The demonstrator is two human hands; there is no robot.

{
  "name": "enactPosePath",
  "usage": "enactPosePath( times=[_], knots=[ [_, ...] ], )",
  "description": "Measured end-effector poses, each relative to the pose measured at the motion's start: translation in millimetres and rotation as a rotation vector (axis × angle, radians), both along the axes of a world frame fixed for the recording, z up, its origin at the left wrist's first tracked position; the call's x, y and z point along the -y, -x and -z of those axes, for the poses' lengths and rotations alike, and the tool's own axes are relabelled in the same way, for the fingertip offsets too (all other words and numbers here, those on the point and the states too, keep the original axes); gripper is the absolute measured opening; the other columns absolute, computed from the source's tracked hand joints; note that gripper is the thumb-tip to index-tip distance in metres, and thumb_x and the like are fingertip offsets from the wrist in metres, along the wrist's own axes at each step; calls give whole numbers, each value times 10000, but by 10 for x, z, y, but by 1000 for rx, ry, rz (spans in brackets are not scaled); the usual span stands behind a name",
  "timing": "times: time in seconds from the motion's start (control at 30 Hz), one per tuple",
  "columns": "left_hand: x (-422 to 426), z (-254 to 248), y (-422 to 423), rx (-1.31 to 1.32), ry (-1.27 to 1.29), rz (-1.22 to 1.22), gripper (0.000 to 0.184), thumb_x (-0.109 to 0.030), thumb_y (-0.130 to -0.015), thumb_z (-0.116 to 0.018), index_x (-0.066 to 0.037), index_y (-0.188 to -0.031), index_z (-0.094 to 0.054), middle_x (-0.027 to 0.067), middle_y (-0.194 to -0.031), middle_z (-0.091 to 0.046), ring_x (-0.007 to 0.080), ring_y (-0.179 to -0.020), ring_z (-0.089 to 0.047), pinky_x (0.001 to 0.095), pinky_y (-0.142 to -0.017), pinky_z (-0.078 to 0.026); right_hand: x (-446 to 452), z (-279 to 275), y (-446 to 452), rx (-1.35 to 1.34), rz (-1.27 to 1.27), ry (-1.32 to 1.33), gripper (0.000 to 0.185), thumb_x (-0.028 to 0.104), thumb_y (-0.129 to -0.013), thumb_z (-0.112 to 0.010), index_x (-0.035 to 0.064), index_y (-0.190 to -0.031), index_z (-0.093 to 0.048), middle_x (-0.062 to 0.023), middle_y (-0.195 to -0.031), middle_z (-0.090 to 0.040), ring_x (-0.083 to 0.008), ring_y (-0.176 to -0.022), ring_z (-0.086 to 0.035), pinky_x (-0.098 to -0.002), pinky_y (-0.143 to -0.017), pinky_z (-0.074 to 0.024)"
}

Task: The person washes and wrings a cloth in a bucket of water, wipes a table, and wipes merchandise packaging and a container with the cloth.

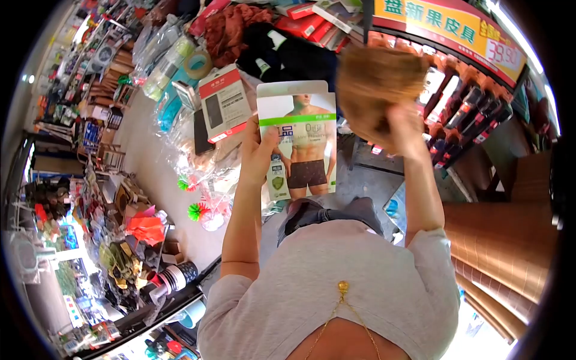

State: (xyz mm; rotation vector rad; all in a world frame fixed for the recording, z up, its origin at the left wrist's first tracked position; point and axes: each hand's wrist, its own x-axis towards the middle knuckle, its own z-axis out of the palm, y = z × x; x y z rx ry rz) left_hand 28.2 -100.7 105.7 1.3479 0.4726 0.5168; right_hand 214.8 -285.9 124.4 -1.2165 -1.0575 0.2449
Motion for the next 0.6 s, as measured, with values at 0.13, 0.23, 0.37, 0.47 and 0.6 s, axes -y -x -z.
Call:
enactPosePath(
  times=[0.13, 0.23, 0.37, 0.47, 0.6],
  knots=[
    [-85, 156, -181, 55, 29, -98, 339, -237, -894, -508, -27, -1141, -411, 108, -865, -577, 153, -560, -585, 250, -438, -493, -577, 91, 253, 912, 308, 136, 239, 199, -743, -591, 111, -965, -600, -93, -1135, -514, -293, -1110, -423, -447, -897, -329],
    [-136, 304, -300, 375, 252, -257, 305, -219, -915, -473, -30, -1150, -430, 87, -900, -588, 150, -817, -588, 241, -668, -502, -481, 381, 559, 903, 239, 207, 238, 155, -691, -615, 116, -926, -606, -107, -1159, -503, -310, -1072, -440, -429, -874, -336],
    [-237, 159, -281, 197, 129, -257, 292, -280, -923, -449, -25, -1066, -467, 103, -969, -566, 157, -810, -577, 231, -705, -501, -338, 630, 949, 893, 270, 254, 222, 160, -656, -629, 138, -875, -607, -72, -1116, -532, -263, -1081, -435, -428, -874, -330],
    [-221, 335, -274, 294, 298, -164, 381, -342, -911, -434, -22, -1117, -443, 127, -1033, -542, 186, -854, -574, 266, -743, -496, -357, 612, 1047, 834, 314, 262, 164, 159, -651, -629, 130, -809, -596, -63, -1098, -552, -247, -1057, -447, -426, -859, -331],
    [-131, 415, -228, 452, 698, 125, 501, -425, -895, -413, -17, -1185, -411, 158, -1119, -509, 225, -914, -569, 313, -794, -489, -456, 603, 1213, 826, 295, 118, 186, 148, -590, -658, 109, -732, -544, -67, -1095, -548, -255, -1032, -461, -428, -824, -333]
  ],
)
